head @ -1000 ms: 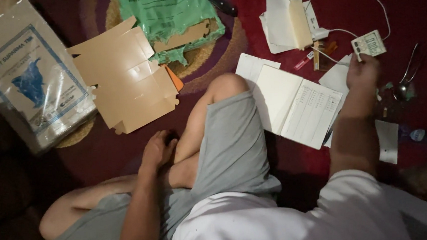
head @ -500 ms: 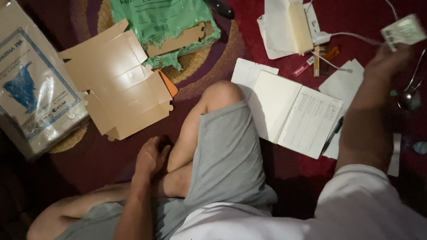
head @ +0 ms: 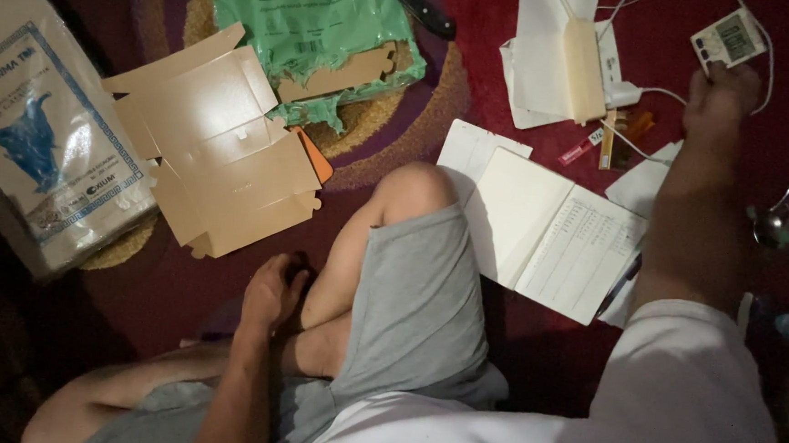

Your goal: The person folds a flat cardboard sheet by hand along its pre-scored lines to assemble it into a small box.

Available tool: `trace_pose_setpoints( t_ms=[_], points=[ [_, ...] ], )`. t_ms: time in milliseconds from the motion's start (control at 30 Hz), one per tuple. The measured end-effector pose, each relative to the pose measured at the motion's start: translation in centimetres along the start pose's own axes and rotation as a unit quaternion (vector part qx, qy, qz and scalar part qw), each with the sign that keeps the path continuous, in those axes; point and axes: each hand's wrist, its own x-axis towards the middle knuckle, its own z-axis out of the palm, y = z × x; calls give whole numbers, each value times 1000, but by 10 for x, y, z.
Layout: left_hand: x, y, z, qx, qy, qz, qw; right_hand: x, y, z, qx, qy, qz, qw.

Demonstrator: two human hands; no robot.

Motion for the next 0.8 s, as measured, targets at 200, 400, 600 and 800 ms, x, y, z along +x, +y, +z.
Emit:
trace_pose_setpoints(
  t_ms=[200,400,600,800],
  points=[
    [0,4,-3,-10,13,-1,1000,0,1,6,-205,47,-72,975],
    [2,2,-3,-5,-9,-21,1000,93,55,-27,-37,-93,-268,958],
    [4,-8,3,-19,10,15,1000,57,36,-19,20,-110,-224,968],
    [8,-23,15,23,4,22,999,-34,22,-16,145,22,-236,961]
  ],
)
